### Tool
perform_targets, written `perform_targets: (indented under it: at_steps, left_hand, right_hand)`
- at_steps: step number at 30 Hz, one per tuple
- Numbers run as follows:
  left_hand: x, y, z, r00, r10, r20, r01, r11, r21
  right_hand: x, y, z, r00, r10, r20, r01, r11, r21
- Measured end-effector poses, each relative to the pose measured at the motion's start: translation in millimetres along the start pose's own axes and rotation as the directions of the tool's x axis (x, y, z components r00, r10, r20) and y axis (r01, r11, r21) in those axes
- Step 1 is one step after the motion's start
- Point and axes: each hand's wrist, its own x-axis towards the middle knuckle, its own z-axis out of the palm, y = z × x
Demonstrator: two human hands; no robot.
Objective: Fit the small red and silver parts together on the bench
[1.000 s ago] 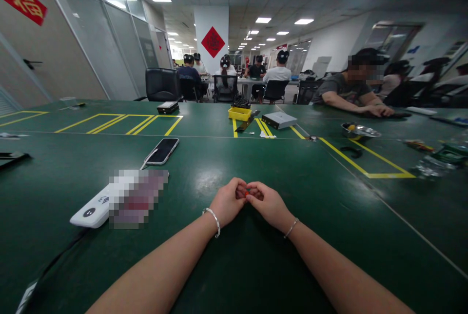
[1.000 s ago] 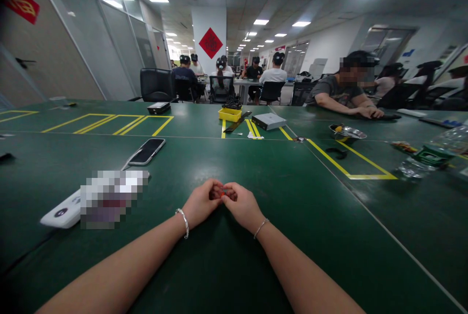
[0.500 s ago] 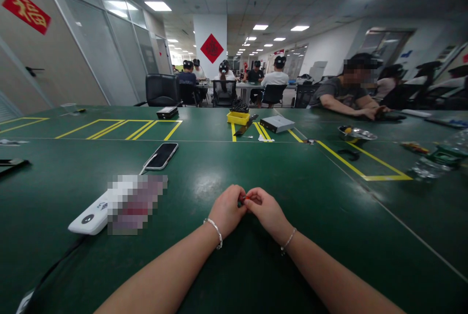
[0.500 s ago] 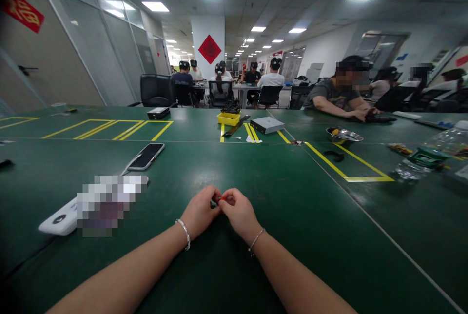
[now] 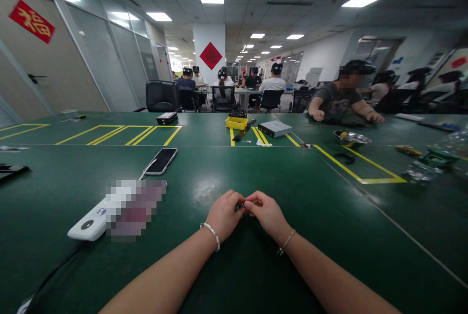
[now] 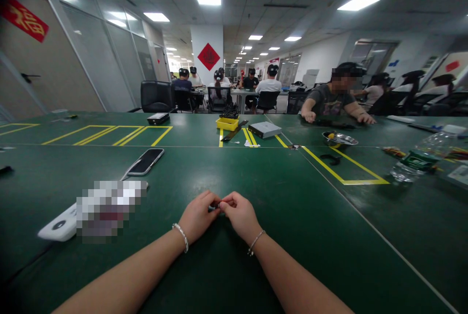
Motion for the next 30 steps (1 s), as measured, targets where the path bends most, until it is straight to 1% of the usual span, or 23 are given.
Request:
perform_targets:
  at_steps: [2,5,7,9,12,17,21,24,27,30]
  left_hand:
    - [-0.1,-1.3,0.3,1.0,0.005,0.025,-0.005,1.0,-0.001]
    - [-0.2,-2.0,1.1,0.999,-0.008,0.049,0.008,1.0,0.002]
    - [-0.3,-1.8,1.1,0.998,-0.019,0.056,0.018,1.0,0.01]
    - [-0.5,-1.1,0.5,0.999,-0.009,0.047,0.008,1.0,0.018]
    - [-0.7,0.2,-0.1,1.0,0.028,0.008,-0.028,0.999,0.041]
    - [-1.4,2.9,0.4,0.996,0.056,-0.073,-0.05,0.996,0.079]
    - [-2.4,4.7,-1.0,0.987,0.055,-0.153,-0.046,0.997,0.057]
    - [-3.2,5.1,-2.5,0.974,0.04,-0.223,-0.036,0.999,0.025]
    - [-3.8,5.2,-3.6,0.965,0.031,-0.261,-0.033,0.999,-0.005]
    - [-4.1,4.9,-3.6,0.965,0.005,-0.261,-0.014,0.999,-0.031]
  right_hand:
    - [1.0,2.4,-2.1,1.0,0.006,0.001,-0.006,0.999,-0.045]
    - [1.4,4.0,-3.1,1.0,-0.027,0.002,0.027,0.996,-0.09]
    - [1.0,3.2,-2.8,0.999,-0.044,0.013,0.045,0.995,-0.089]
    - [0.7,1.9,-2.4,0.999,-0.028,0.025,0.03,0.998,-0.052]
    - [0.6,0.1,-2.3,1.0,0.01,0.025,-0.011,1.0,0.02]
    - [-1.7,-2.9,-0.1,0.999,0.03,-0.015,-0.028,0.995,0.095]
    - [-7.8,-8.0,4.3,0.997,0.053,-0.055,-0.04,0.978,0.207]
    - [-11.8,-11.5,6.3,0.998,0.055,-0.041,-0.041,0.958,0.282]
    - [-13.3,-12.5,6.3,0.999,0.03,-0.01,-0.026,0.953,0.302]
    - [-14.3,-11.6,6.3,1.0,-0.006,-0.01,0.009,0.967,0.253]
